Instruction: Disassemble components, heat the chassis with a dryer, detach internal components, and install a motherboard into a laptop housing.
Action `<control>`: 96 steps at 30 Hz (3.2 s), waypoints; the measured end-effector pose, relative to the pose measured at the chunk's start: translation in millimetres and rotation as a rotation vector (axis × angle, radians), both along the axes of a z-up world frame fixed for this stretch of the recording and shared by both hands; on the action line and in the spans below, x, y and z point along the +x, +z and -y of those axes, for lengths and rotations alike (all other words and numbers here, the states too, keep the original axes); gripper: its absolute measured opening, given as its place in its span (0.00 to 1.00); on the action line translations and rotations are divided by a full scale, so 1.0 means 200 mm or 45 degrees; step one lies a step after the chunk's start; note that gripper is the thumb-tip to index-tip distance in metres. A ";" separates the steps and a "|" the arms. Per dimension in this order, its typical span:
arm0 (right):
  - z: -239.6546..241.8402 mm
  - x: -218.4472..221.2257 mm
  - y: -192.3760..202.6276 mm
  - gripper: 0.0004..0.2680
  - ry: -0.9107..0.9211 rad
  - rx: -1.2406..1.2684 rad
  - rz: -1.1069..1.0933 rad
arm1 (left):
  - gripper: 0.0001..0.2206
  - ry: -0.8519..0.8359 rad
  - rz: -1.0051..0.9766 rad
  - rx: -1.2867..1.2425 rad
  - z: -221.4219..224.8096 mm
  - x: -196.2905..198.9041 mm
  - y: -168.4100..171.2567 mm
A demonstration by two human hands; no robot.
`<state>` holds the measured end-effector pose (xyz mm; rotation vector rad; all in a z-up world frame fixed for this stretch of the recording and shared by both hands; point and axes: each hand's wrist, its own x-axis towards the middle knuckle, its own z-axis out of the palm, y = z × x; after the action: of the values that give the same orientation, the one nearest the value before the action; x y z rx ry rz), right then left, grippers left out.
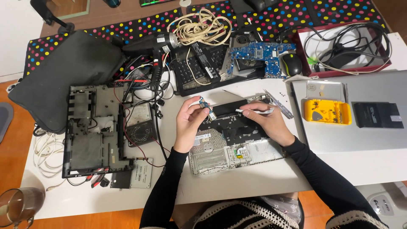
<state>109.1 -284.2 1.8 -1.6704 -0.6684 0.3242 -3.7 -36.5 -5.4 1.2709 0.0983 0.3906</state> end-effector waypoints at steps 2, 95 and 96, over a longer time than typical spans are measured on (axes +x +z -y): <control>0.00 -0.01 -0.01 0.07 0.009 -0.022 -0.021 | 0.22 -0.004 -0.025 0.000 0.01 0.00 -0.01; -0.07 -0.11 0.01 0.10 0.018 -0.156 -0.019 | 0.22 -0.305 -0.147 0.132 0.12 -0.03 -0.07; -0.07 -0.11 0.00 0.10 0.031 -0.139 0.045 | 0.22 -0.309 -0.134 0.142 0.12 -0.03 -0.07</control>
<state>86.8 -270.6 1.4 -1.7766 -0.7089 0.3550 -10.3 -60.5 -19.2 1.3953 0.0112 0.1213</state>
